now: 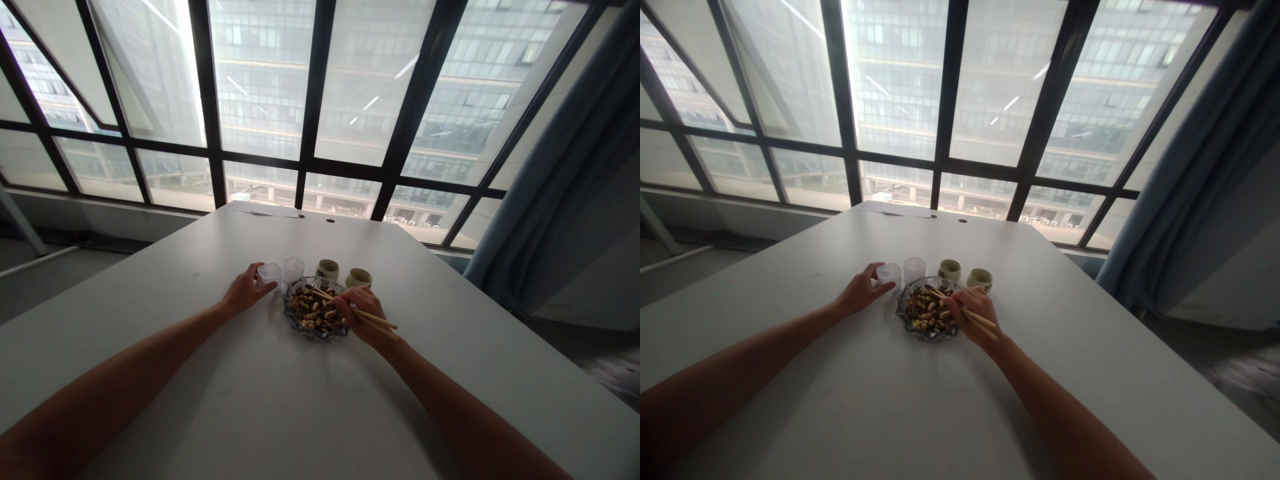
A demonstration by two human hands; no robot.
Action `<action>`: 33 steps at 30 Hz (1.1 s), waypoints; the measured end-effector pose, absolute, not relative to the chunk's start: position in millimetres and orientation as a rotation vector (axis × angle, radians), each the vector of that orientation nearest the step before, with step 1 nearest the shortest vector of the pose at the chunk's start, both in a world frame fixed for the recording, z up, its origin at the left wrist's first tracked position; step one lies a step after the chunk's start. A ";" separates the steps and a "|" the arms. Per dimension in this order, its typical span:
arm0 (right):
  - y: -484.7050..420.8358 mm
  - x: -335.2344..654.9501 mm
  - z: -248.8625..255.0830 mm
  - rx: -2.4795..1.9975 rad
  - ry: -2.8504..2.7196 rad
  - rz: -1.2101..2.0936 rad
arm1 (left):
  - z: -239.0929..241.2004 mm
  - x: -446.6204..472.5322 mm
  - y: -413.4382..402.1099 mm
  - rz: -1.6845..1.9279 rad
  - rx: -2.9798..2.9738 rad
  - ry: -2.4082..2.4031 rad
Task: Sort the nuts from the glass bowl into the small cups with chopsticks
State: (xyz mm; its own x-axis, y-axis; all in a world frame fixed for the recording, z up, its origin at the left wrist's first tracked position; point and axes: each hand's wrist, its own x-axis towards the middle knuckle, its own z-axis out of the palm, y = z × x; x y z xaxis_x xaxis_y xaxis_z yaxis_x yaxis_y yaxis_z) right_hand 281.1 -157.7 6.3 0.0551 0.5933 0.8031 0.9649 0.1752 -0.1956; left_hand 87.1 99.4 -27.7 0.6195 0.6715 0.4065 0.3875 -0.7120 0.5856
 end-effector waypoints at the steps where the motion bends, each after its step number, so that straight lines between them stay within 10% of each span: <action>1: -157.8 281.2 6.0 -1.520 -1.622 -0.592 | -27.7 87.0 99.5 0.860 2.401 0.837; 33: -157.7 278.9 7.2 -1.594 -1.289 -0.111 | -27.3 87.8 98.9 0.881 2.434 0.825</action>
